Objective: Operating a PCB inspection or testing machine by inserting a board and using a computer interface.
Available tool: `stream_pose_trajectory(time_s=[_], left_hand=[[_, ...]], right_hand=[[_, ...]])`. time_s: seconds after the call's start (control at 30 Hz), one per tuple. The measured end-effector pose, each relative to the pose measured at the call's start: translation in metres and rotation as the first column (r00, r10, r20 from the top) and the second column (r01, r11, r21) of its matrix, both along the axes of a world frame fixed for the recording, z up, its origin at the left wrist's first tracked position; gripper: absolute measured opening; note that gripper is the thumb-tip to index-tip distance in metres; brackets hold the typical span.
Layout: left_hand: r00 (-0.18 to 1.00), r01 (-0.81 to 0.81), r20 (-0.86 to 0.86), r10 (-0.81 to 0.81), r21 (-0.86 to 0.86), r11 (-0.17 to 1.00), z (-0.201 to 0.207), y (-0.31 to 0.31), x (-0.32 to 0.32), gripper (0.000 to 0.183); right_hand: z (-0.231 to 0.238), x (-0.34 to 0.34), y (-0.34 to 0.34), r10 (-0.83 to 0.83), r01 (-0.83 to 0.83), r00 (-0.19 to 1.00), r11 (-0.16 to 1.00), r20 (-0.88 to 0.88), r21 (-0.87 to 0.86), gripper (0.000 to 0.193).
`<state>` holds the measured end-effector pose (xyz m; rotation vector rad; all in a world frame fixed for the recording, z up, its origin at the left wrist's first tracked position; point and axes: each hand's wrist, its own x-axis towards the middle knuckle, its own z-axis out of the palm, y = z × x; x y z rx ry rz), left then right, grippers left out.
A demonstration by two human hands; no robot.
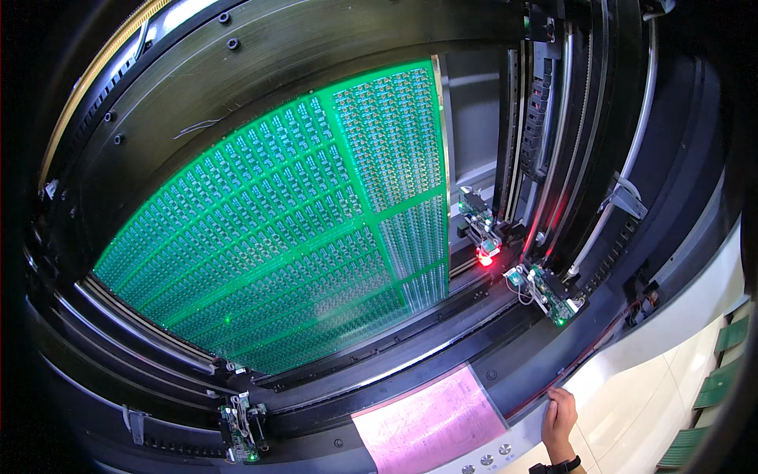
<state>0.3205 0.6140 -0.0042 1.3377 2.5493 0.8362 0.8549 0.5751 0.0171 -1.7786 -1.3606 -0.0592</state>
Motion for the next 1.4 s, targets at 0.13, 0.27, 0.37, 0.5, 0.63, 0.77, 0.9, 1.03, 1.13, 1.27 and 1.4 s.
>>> stream_pose_trajectory(time_s=[0.13, 0.27, 0.37, 0.5, 0.63, 0.77, 0.9, 1.03, 1.13, 1.27, 1.4], left_hand=[[0.999, 0.020, -0.027, -0.020, -0.004, 1.000, -0.001, 0.000, 0.001, 0.043], [0.999, 0.028, -0.025, -0.029, -0.018, 0.999, 0.001, 0.002, 0.003, 0.043], [0.999, 0.035, -0.001, -0.035, -0.031, 0.999, 0.001, 0.004, 0.003, 0.043], [0.999, 0.036, 0.033, -0.035, -0.042, 0.998, 0.001, 0.005, 0.002, 0.043], [0.997, 0.030, 0.067, -0.027, -0.055, 0.998, 0.001, 0.006, 0.003, 0.042], [0.995, 0.027, 0.095, -0.021, -0.063, 0.998, 0.002, 0.008, 0.004, 0.042], [0.994, 0.028, 0.110, -0.020, -0.072, 0.997, 0.002, 0.007, 0.004, 0.042], [0.992, 0.024, 0.125, -0.014, -0.078, 0.997, 0.002, 0.006, 0.003, 0.042], [0.990, 0.040, 0.137, -0.027, -0.089, 0.995, 0.003, 0.001, 0.002, 0.041], [0.986, 0.068, 0.158, -0.053, -0.090, 0.994, 0.003, -0.009, -0.001, 0.041], [0.975, 0.123, 0.194, -0.105, -0.078, 0.989, 0.010, -0.044, -0.010, 0.041]], right_hand=[[0.002, -0.001, 0.001, -0.002, 0.002, 1.000, 1.000, -0.012, -0.003, 0.014], [0.000, -0.001, 0.002, 0.005, -0.005, 1.000, 1.000, -0.017, 0.015, 0.014], [0.003, -0.002, 0.003, 0.003, -0.003, 1.000, 1.000, -0.008, 0.018, 0.014], [0.002, -0.002, 0.002, 0.001, 0.000, 1.000, 1.000, -0.016, 0.023, 0.013], [0.001, -0.002, 0.001, 0.000, 0.001, 1.000, 1.000, -0.019, 0.015, 0.013], [0.001, -0.001, 0.001, 0.006, -0.006, 1.000, 1.000, -0.001, 0.022, 0.012], [0.000, 0.000, 0.002, 0.009, -0.009, 1.000, 1.000, -0.008, 0.023, 0.012], [0.001, -0.001, 0.001, 0.009, -0.009, 1.000, 1.000, 0.003, 0.015, 0.012], [0.002, -0.002, 0.000, 0.010, -0.010, 1.000, 1.000, -0.002, 0.017, 0.012], [-0.003, 0.000, -0.001, 0.010, -0.010, 1.000, 1.000, -0.012, 0.023, 0.015], [-0.004, 0.004, -0.006, 0.024, -0.025, 1.000, 0.997, 0.018, 0.073, 0.017]])
